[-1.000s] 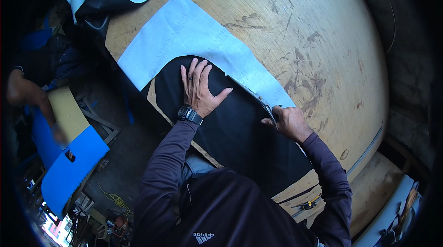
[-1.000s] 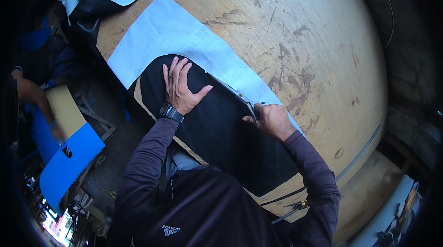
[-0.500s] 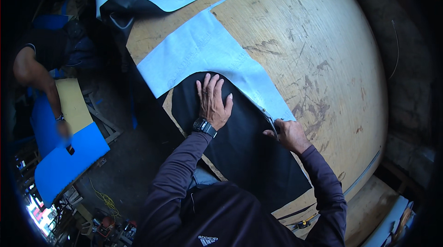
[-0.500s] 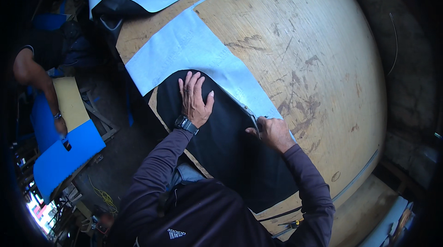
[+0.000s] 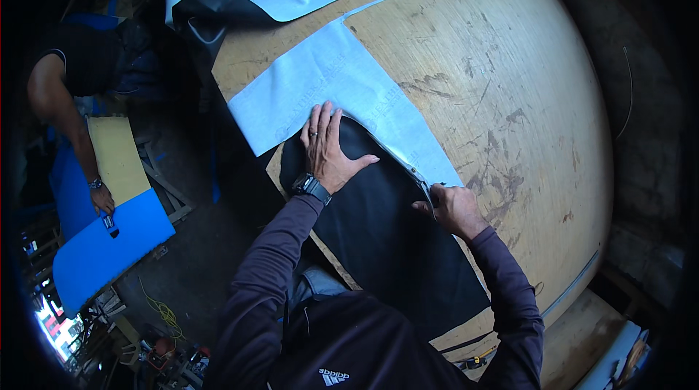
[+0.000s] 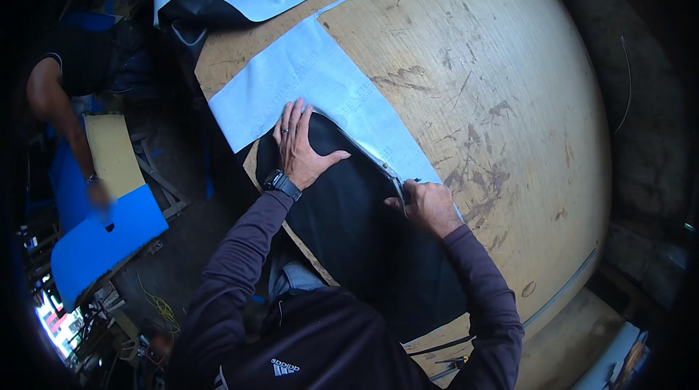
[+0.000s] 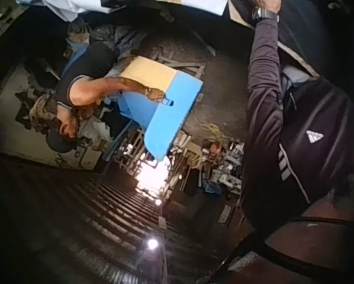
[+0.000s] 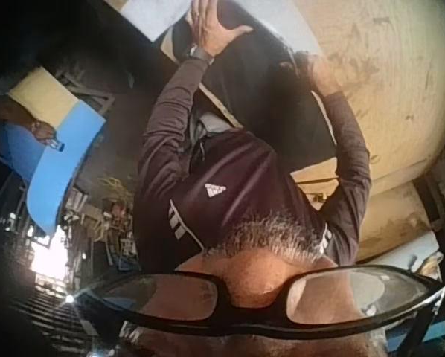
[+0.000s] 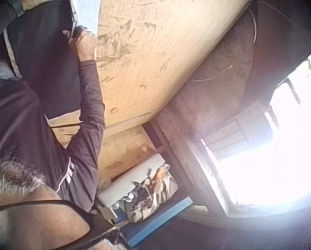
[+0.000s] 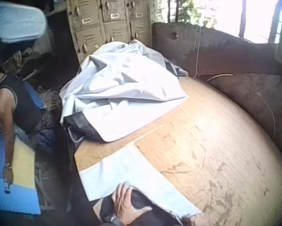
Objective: The person lays out and aligns leather material on a wooden table, then cuts and trims along the edges of the piece using scissors.
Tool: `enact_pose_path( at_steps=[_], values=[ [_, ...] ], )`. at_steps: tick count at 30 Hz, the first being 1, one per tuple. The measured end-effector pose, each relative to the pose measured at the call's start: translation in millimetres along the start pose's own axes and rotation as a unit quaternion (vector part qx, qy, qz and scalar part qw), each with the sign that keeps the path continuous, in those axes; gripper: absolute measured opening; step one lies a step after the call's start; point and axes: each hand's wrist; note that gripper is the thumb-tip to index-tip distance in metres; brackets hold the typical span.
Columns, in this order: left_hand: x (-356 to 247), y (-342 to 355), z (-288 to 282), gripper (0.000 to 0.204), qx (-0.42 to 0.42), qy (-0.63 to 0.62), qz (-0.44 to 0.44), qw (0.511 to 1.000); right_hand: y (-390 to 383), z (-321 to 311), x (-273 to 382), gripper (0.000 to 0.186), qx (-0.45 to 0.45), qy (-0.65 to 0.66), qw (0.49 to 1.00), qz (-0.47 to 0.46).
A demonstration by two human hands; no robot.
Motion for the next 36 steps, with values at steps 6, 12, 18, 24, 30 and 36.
enact_pose_path(
  at_steps=[6,12,18,24,30,36],
  values=[
    [5.8,-0.1,5.1,0.116,0.003,-0.048,0.004,0.999,15.4,-23.8,18.0,0.075,0.043,0.018,0.999,0.013],
    [4.2,0.9,5.3,0.116,0.002,-0.042,0.006,0.999,19.7,-12.3,11.1,0.071,0.018,0.016,1.0,0.002],
    [3.7,0.5,4.3,0.11,-0.018,-0.062,0.012,0.998,22.0,-15.6,7.8,0.069,0.025,0.016,1.0,-0.004],
    [4.4,0.0,5.3,0.086,-0.022,-0.13,0.0,0.991,44.8,-35.2,19.9,0.071,0.051,0.016,0.999,-0.002],
    [3.5,1.8,8.1,0.074,-0.021,-0.136,0.001,0.99,45.1,-24.3,1.3,0.07,0.028,-0.002,0.999,-0.034],
    [3.5,1.1,5.9,0.071,-0.016,-0.115,-0.009,0.993,56.7,-38.9,1.7,0.072,0.051,-0.008,0.998,-0.047]
  ],
)
Point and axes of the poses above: each hand's wrist, its own y-axis towards the middle knuckle, its own z-axis out of the palm, x = y × z, and after that the axes turned 15 degrees about -z, right-handed
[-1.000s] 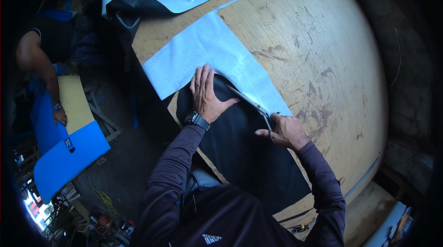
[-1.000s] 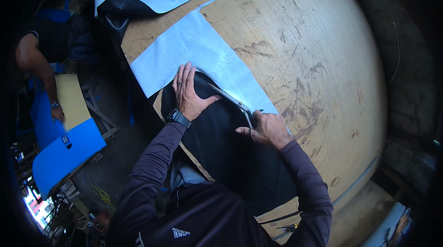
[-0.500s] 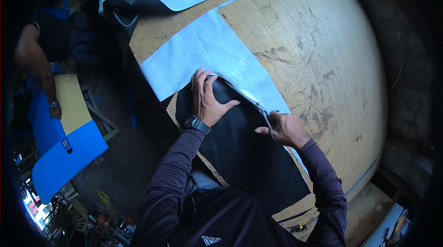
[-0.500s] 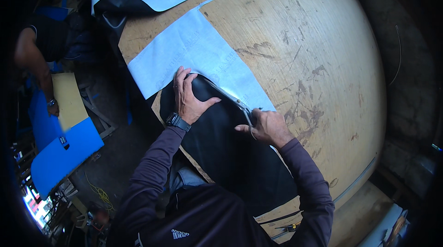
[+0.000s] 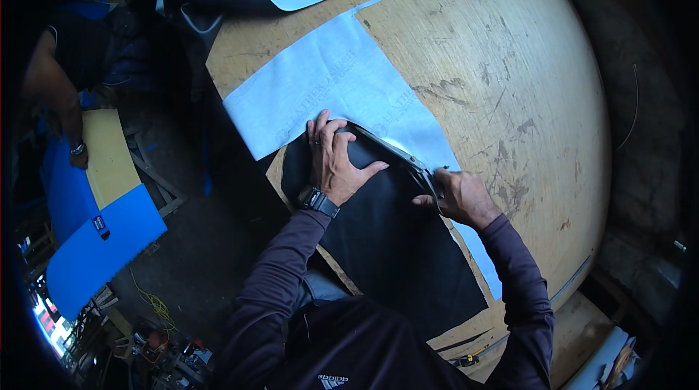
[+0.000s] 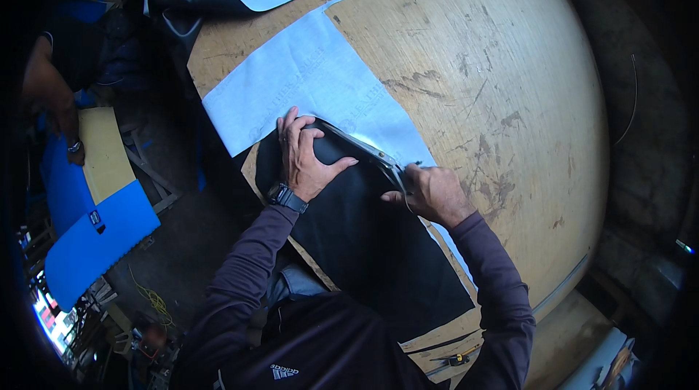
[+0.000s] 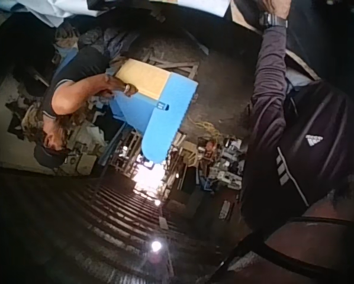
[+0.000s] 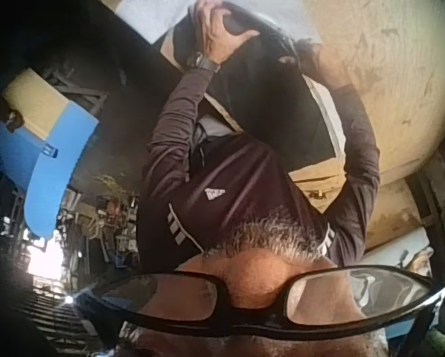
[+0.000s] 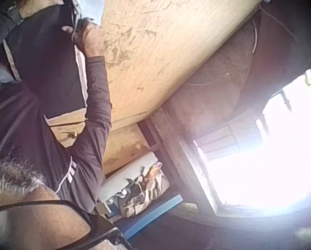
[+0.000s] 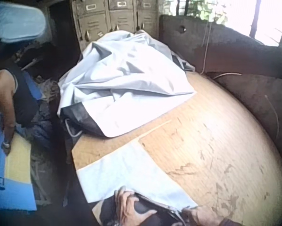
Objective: The person lays out and aligns leather material on a wooden table, then cuts and trims along the edges of the piece using scissors.
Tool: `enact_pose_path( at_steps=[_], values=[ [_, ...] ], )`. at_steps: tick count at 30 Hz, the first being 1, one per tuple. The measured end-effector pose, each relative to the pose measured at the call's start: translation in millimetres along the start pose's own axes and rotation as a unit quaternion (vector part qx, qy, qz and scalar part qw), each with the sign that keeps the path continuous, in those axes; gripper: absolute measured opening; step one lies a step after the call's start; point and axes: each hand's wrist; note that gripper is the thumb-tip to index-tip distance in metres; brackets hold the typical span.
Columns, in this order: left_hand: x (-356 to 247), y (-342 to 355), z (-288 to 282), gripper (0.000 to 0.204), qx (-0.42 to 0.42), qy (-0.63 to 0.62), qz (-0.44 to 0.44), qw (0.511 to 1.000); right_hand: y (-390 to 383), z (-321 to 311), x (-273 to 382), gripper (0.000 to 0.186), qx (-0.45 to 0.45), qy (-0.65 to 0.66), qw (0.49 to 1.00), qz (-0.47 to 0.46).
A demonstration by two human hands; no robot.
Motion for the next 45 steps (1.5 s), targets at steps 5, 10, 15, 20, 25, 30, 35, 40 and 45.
enact_pose_path(
  at_steps=[5,10,15,20,25,30,35,40,45],
  values=[
    [1.7,0.2,0.9,0.07,0.005,-0.005,-0.001,1.0,12.5,-7.1,4.1,0.07,-0.008,-0.017,1.0,-0.015],
    [2.7,-0.4,1.7,0.071,-0.001,-0.004,-0.001,1.0,14.2,-3.2,-6.5,0.072,-0.002,-0.007,1.0,-0.027],
    [0.4,-1.7,-0.1,0.072,-0.005,0.016,-0.016,1.0,18.2,-10.2,-7.7,0.072,0.033,-0.005,0.999,-0.02],
    [2.0,-1.2,1.3,0.073,-0.008,0.015,-0.012,1.0,27.9,-21.2,4.2,0.074,0.035,-0.028,0.999,-0.026],
    [2.6,-0.6,1.6,0.073,-0.01,0.01,-0.013,1.0,31.7,-17.8,-2.7,0.072,0.035,-0.034,0.998,-0.034],
    [2.7,-0.7,2.1,0.072,-0.01,-0.003,-0.012,1.0,32.1,-20.6,-10.1,0.07,0.054,-0.016,0.998,-0.031],
    [2.5,-0.6,-2.1,0.072,0.004,0.005,-0.018,1.0,39.1,-30.1,1.3,0.076,0.069,-0.014,0.997,-0.03],
    [2.6,-1.5,0.9,0.072,-0.002,-0.002,-0.02,1.0,44.8,-29.1,-2.0,0.077,0.07,-0.012,0.997,-0.03],
    [1.8,0.1,-0.6,0.072,-0.002,-0.001,-0.016,1.0,46.7,-28.0,-14.8,0.068,0.063,-0.027,0.997,-0.044]
  ],
)
Point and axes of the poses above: each hand's wrist, its own y-axis towards the middle knuckle, its own z-axis out of the palm, x = y × z, and after that the axes turned 15 degrees about -z, right-handed
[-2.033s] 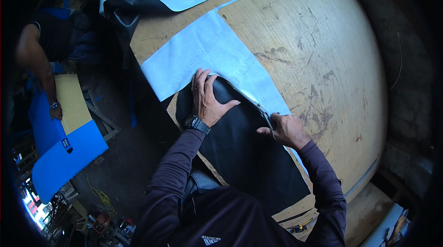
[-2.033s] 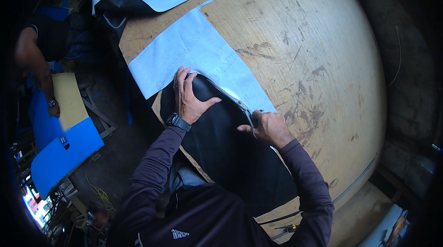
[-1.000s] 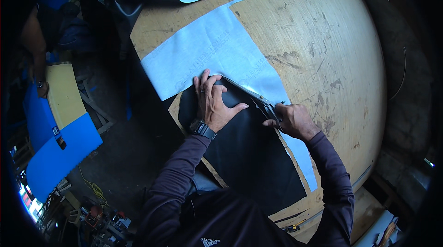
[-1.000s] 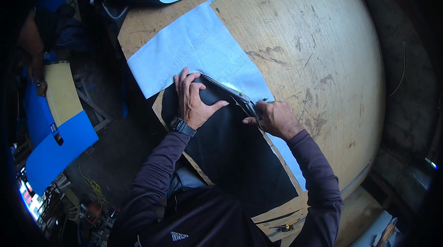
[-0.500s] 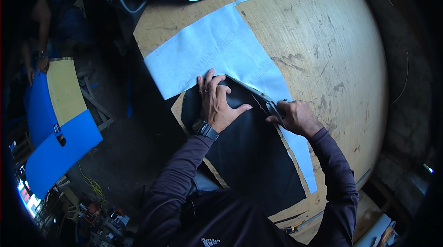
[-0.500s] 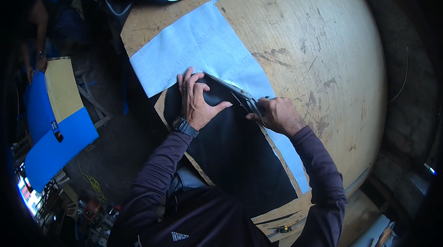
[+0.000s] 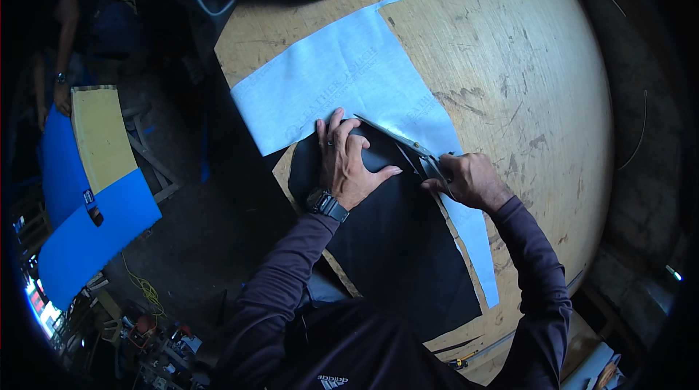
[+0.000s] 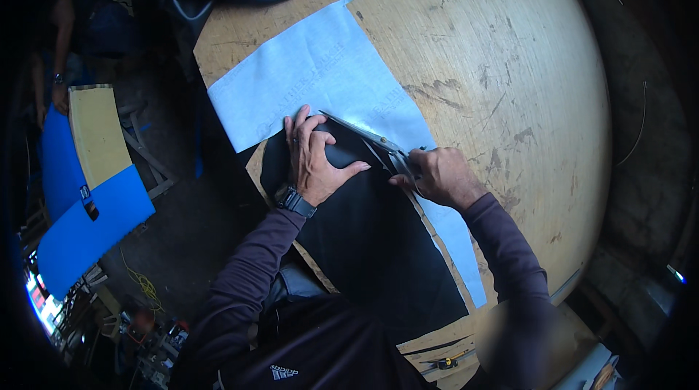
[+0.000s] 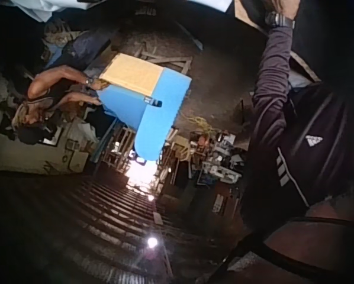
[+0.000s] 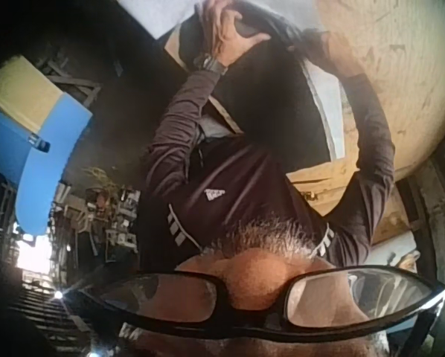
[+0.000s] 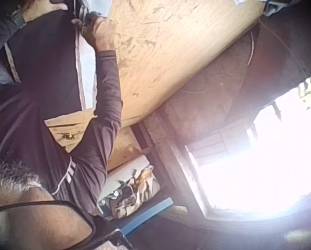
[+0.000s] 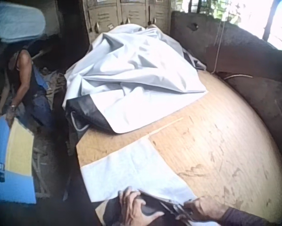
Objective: The person lays out and aligns leather material on a wooden table, then cuts and trims along the edges of the piece using scissors.
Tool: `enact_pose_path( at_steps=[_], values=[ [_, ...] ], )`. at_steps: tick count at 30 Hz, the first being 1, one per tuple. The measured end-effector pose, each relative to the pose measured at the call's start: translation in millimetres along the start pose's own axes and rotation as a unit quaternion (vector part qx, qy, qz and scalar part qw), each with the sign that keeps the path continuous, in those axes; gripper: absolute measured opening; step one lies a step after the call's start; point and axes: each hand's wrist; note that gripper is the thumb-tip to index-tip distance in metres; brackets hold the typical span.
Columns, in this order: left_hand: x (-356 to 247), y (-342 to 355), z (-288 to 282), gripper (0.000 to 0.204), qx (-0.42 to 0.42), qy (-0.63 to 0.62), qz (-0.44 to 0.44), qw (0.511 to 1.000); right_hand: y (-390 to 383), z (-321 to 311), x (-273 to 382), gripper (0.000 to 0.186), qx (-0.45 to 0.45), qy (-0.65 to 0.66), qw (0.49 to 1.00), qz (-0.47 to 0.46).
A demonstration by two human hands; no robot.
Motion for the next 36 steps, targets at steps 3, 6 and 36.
enact_pose_path(
  at_steps=[3,6,36],
  values=[
    [2.1,-1.2,1.8,0.074,-0.003,-0.004,-0.002,1.0,1.7,-6.2,-6.0,0.057,-0.028,-0.018,0.999,-0.026],
    [4.6,-2.4,6.2,0.077,-0.016,-0.025,-0.01,1.0,2.5,-13.0,-15.9,0.059,-0.047,-0.043,0.995,-0.082],
    [3.6,-5.8,-4.2,0.099,0.011,-0.065,-0.029,0.997,35.0,-45.1,-13.7,0.044,-0.052,-0.1,0.982,-0.152]
  ],
)
Point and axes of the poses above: each hand's wrist, its own y-axis towards the middle knuckle, its own z-axis out of the palm, x = y × z, and after that the axes turned 15 degrees about -z, right-handed
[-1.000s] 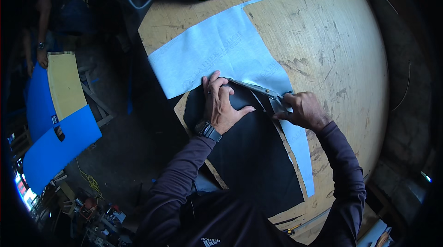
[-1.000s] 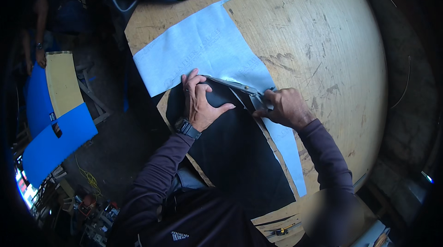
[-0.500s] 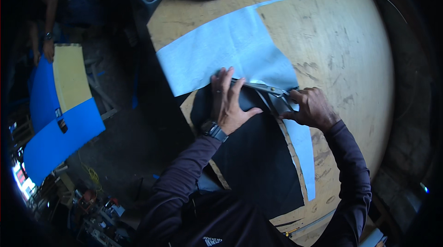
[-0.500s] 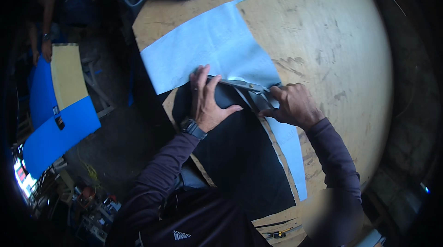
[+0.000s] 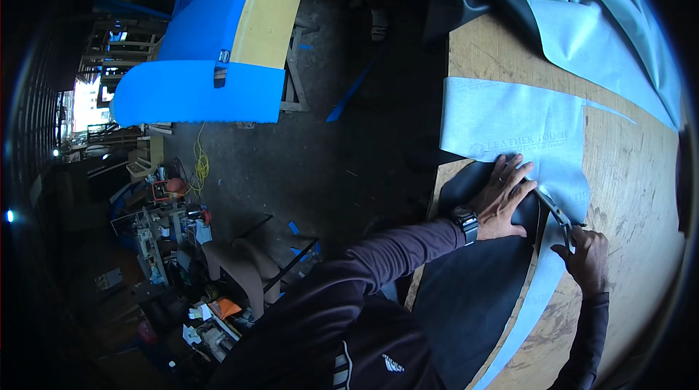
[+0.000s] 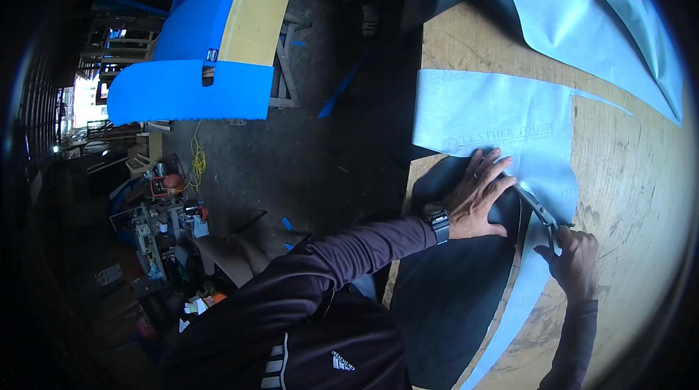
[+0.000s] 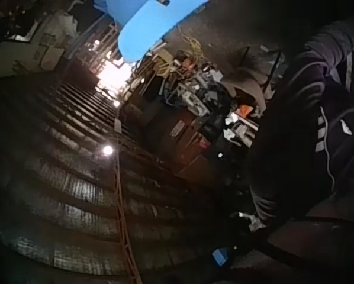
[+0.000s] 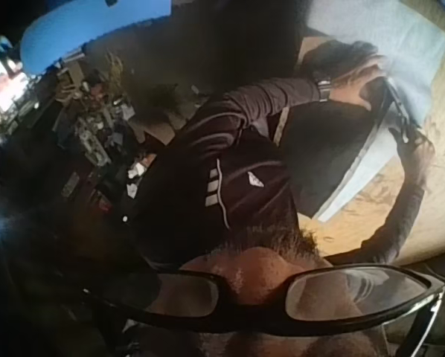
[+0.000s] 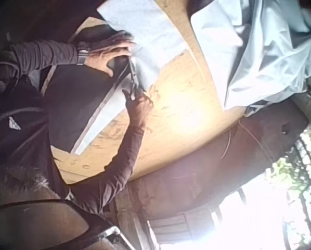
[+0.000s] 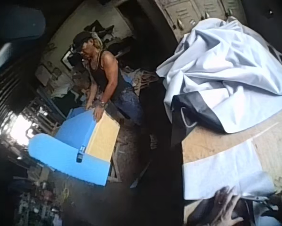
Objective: The person lays out and aligns leather material on a wooden table, then cuts and trims along the edges of the piece using scissors.
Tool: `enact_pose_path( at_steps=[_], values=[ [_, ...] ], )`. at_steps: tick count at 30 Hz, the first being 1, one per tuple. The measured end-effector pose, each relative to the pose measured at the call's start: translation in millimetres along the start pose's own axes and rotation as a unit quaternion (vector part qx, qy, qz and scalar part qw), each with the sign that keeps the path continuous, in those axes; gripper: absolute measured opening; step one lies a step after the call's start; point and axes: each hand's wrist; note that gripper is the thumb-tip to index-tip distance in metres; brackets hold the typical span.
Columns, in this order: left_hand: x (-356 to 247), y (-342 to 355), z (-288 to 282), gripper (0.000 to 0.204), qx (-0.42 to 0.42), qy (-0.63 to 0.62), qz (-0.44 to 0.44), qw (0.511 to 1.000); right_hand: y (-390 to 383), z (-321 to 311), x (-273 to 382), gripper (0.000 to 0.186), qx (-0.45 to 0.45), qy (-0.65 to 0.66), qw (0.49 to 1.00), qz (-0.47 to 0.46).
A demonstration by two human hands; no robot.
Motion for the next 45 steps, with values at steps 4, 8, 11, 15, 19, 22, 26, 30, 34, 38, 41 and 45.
enact_pose_path(
  at_steps=[4,8,11,15,19,22,26,30,34,38,41,45],
  values=[
    [1.0,-1.0,3.3,0.1,-0.004,-0.001,0.003,1.0,6.6,-2.6,5.9,0.046,-0.021,0.021,0.999,-0.018],
    [0.3,-0.9,3.2,0.1,0.0,0.002,0.002,1.0,13.3,-6.1,12.6,0.045,-0.003,0.021,1.0,-0.006],
    [1.3,-0.7,1.6,0.1,-0.003,0.005,0.004,1.0,13.8,-6.5,13.3,0.043,-0.005,0.021,1.0,0.002],
    [1.9,-2.2,3.3,0.103,-0.006,0.005,0.003,1.0,11.4,-4.6,1.3,0.04,0.004,-0.012,1.0,0.006],
    [0.7,-3.3,5.4,0.107,-0.007,0.009,-0.004,1.0,13.1,-2.6,2.6,0.039,-0.024,-0.06,0.998,-0.015],
    [-7.0,0.1,11.2,0.112,-0.008,-0.019,0.015,1.0,-4.3,-4.8,-3.2,0.038,-0.024,-0.05,0.998,0.031],
    [4.1,-6.3,16.6,0.093,-0.019,-0.111,0.008,0.994,5.9,-1.4,-8.2,0.037,-0.073,-0.005,0.997,-0.022],
    [-4.6,-2.6,2.9,0.065,-0.065,0.051,0.0,0.997,-3.2,-5.8,-14.6,0.047,-0.018,-0.029,0.999,0.023],
    [-5.5,-0.3,1.9,0.065,-0.065,0.065,0.019,0.996,-13.5,-16.6,-10.9,0.051,-0.021,0.014,0.999,0.024],
    [-3.7,-0.4,5.6,0.065,-0.048,0.054,0.021,0.997,-26.2,-13.8,-14.9,0.051,-0.033,0.008,0.999,-0.004],
    [-2.9,-1.9,6.5,0.066,-0.047,0.058,0.021,0.997,-25.2,-13.6,-13.1,0.05,-0.03,-0.001,0.999,-0.021],
    [-5.9,0.0,8.7,0.066,-0.053,0.054,0.026,0.997,-14.2,-13.6,-10.2,0.051,-0.011,-0.02,1.0,-0.011]
  ],
)
Point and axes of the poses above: each hand's wrist, its own y-axis towards the middle knuckle, its own z-axis out of the palm, x = y × z, and after that the axes turned 15 degrees about -z, right-handed
